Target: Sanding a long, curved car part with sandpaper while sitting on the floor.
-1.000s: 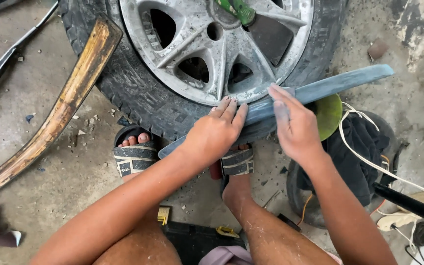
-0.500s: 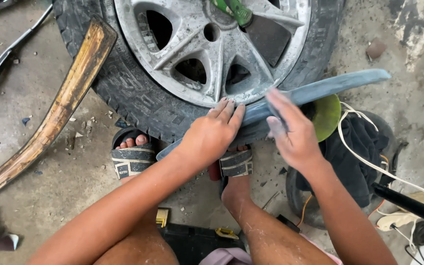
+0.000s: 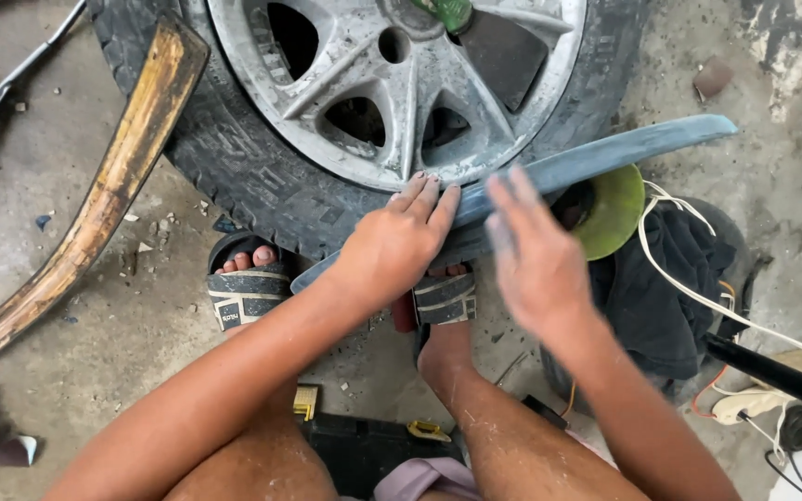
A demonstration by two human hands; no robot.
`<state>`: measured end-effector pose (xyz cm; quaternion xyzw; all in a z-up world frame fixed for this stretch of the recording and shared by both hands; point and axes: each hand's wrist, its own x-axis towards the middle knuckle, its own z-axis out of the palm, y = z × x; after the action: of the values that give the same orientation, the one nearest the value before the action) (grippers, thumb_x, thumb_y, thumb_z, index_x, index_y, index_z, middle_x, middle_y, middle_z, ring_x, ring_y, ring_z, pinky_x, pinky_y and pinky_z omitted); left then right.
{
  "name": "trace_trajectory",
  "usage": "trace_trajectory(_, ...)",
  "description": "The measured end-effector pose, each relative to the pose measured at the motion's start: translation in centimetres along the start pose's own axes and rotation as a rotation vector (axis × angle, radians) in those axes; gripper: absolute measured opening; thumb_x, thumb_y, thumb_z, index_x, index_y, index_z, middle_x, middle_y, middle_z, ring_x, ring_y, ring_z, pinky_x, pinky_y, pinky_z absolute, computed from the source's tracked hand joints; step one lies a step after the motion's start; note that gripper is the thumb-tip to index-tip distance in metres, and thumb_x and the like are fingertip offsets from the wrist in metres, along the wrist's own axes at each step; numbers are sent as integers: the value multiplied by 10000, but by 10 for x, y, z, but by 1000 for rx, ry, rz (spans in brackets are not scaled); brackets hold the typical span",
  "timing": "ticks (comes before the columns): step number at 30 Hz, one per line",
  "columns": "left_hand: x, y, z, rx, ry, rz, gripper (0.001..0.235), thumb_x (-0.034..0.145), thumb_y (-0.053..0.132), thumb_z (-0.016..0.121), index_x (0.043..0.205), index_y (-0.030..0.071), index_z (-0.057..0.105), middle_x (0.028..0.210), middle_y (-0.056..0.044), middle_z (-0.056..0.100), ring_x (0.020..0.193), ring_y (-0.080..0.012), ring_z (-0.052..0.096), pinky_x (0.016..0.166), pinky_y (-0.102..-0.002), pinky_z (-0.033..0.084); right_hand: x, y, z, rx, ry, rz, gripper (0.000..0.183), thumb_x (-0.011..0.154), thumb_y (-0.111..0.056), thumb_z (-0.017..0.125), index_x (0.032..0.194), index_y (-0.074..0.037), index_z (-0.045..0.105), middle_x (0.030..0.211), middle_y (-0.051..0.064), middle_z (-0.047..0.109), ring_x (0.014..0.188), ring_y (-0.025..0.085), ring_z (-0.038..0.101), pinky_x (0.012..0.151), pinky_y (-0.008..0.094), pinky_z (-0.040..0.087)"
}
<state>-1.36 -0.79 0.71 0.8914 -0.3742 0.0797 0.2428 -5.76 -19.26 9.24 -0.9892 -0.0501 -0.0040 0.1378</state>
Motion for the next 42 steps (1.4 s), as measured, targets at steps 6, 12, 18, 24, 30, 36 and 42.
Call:
trace_trajectory(6,-2,4,3,46,13,20,509,865,29,697,1371,35,640,1223,-240,726,1190,-359,700,844,-454,621,0,22,20,-93,108,32,364,1112,-310,504,1368,-128,689,1350,108,692,1068,324,709,776,456,606)
trace_trajectory(12,1,1,-2,27,-2,9,492,868,43,681,1358,39,651,1200,-218,741,1166,-341,714,826,-430,628,-7,15,21,-184,62,34,375,1094,-292,513,1402,-128,649,1447,68,637,999,320,720,722,441,610)
trace_trajectory(18,2,-1,-6,-37,-6,-12,465,884,41,660,1349,43,660,1183,-205,750,1156,-332,721,827,-423,629,-8,3,15,-84,34,51,370,1086,-240,507,1389,-72,638,1483,105,597,981,368,713,695,447,622)
trace_trajectory(24,2,-3,-5,-48,-19,-12,464,889,35,654,1352,43,660,1194,-208,747,1171,-334,714,828,-418,628,-2,-7,4,-53,37,72,369,1110,-242,475,1345,-35,669,1418,159,642,999,397,708,686,493,600)
trace_trajectory(30,2,0,-3,9,7,7,484,877,38,677,1361,39,651,1209,-231,737,1173,-352,711,843,-440,624,2,14,13,-131,68,96,346,1120,-276,501,1340,-76,677,1385,91,678,1073,323,704,734,438,613)
trace_trajectory(36,3,-1,-6,-80,-1,-13,447,897,35,658,1344,31,666,1183,-228,747,1160,-356,716,823,-437,630,0,21,18,-169,90,45,346,1107,-281,493,1360,-137,679,1404,50,670,1123,269,699,796,411,603)
trace_trajectory(42,0,-1,-2,-73,-8,-29,457,897,60,659,1353,42,659,1194,-215,745,1169,-344,712,839,-433,624,-5,12,13,-109,36,68,352,1085,-241,514,1359,-77,662,1407,128,659,1087,335,700,787,452,603)
